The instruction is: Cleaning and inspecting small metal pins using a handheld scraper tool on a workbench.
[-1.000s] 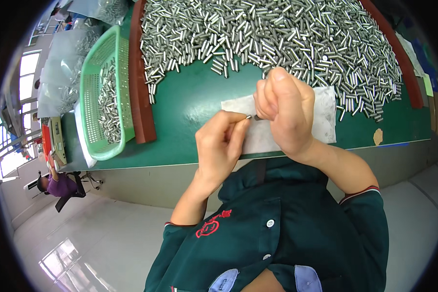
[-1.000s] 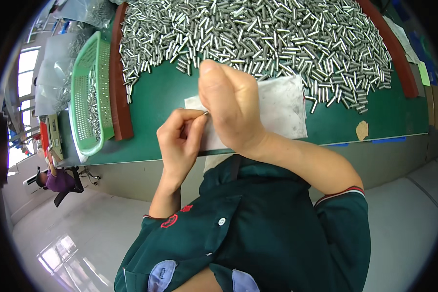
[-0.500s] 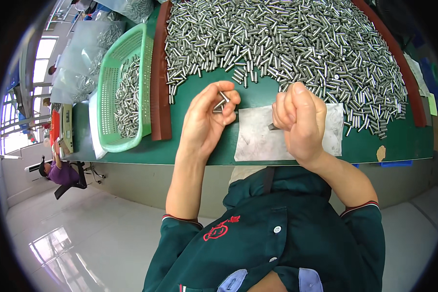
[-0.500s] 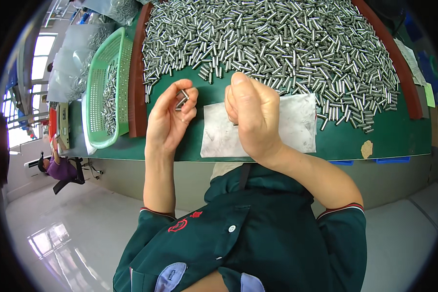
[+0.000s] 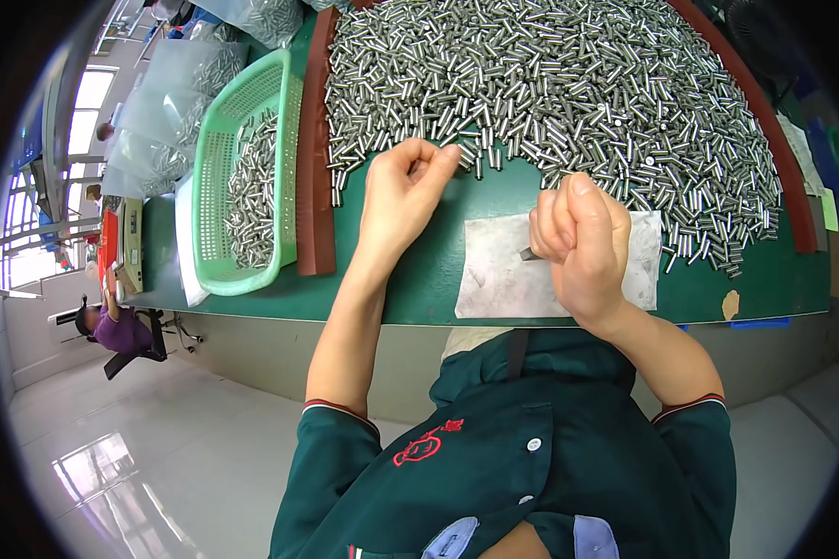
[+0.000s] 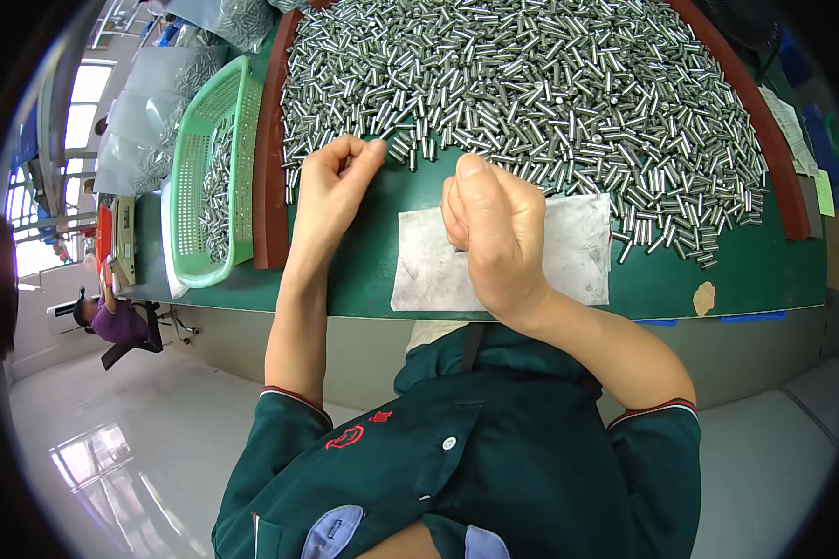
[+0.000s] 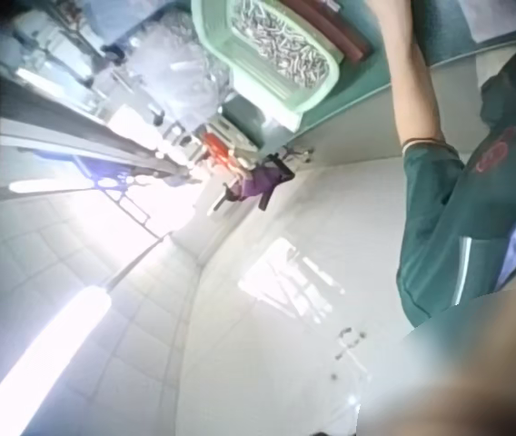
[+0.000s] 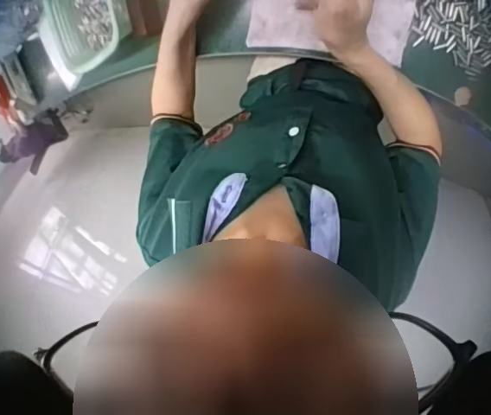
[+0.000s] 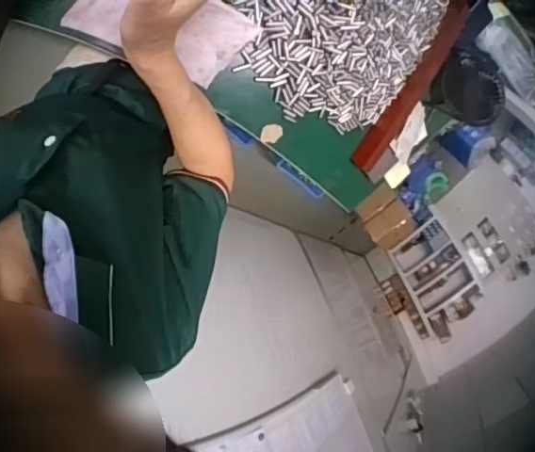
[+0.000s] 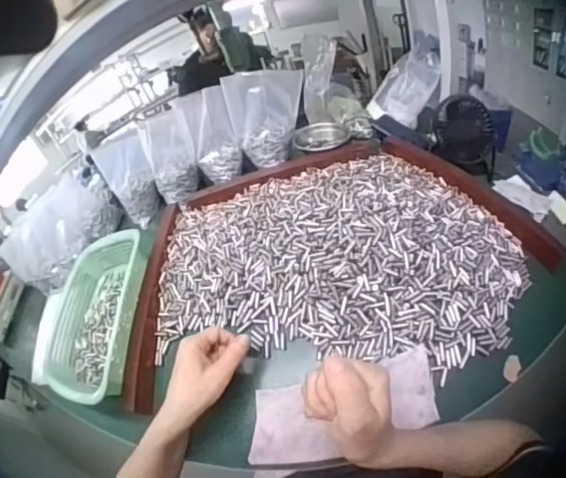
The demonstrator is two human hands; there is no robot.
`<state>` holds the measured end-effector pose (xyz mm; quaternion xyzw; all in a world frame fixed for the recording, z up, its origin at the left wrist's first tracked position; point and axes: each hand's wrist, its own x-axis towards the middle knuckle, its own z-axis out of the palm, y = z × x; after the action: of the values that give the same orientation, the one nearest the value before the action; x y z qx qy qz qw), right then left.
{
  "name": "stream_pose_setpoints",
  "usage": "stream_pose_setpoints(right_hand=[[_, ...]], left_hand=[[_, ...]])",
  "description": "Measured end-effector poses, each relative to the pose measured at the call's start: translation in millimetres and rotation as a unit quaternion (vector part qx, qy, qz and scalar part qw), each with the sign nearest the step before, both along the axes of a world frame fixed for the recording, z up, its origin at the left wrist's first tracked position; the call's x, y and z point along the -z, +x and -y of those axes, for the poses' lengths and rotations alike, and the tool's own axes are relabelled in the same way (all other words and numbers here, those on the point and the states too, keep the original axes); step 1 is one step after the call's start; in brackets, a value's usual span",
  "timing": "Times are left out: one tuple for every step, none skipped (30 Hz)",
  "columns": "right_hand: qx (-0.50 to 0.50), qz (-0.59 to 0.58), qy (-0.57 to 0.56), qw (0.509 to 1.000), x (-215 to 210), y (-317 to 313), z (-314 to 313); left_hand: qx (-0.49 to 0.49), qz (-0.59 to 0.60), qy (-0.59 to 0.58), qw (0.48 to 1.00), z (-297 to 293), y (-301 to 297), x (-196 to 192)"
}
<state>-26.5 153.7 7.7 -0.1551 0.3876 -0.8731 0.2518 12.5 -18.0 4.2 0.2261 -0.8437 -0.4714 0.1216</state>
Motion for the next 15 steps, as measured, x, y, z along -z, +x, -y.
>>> stream_pose_setpoints(right_hand=[[-0.001, 0.001, 0.004, 1.000, 0, 0, 0], [0.001, 0.001, 0.003, 1.000, -1, 0, 0], [0.001, 0.007, 0.004, 1.000, -2, 0, 0], [0.001, 0.014, 0.004, 1.000, -3, 0, 0], [0.004, 0.014, 0.004, 1.000, -2, -1, 0], [0.005, 0.004, 0.018, 1.000, -1, -1, 0], [0.005, -0.007, 0.033, 0.999, 0, -2, 1], [0.008, -0.005, 0.034, 0.999, 0, -2, 1], [0.006, -0.008, 0.037, 0.999, -1, -2, 1], [0.005, -0.011, 0.040, 0.999, -1, -2, 1], [0.003, -0.011, 0.038, 0.999, -2, -1, 1], [0.003, -0.013, 0.040, 0.999, -2, 0, 1], [0.004, -0.016, 0.042, 0.999, -3, 0, 1], [0.007, -0.017, 0.042, 0.999, -2, -1, 1], [0.008, -0.012, 0.045, 0.999, -1, -2, 0]], left_hand=[[0.000, 0.018, -0.112, 0.993, -2, 0, -2], [0.001, 0.035, -0.224, 0.974, -8, -3, -8], [-0.001, 0.019, -0.259, 0.966, -10, -5, -5], [0.000, 0.018, -0.260, 0.965, -10, -5, -6], [0.003, 0.035, -0.243, 0.969, -10, -5, -6], [0.007, 0.053, -0.227, 0.972, -11, -5, -6], [0.005, 0.054, -0.215, 0.975, -9, -4, -4], [0.007, 0.054, -0.215, 0.975, -9, -3, -2], [0.010, 0.041, -0.211, 0.977, -8, -1, -1], [0.013, 0.027, -0.207, 0.978, -8, -1, 0], [0.025, 0.023, -0.212, 0.977, -8, 0, 0], [0.024, 0.024, -0.214, 0.976, -7, 2, 1], [0.024, 0.011, -0.165, 0.986, -5, 5, 4], [0.030, -0.003, -0.113, 0.993, -3, 3, 6], [0.045, -0.033, -0.005, 0.998, -2, 2, 4]])
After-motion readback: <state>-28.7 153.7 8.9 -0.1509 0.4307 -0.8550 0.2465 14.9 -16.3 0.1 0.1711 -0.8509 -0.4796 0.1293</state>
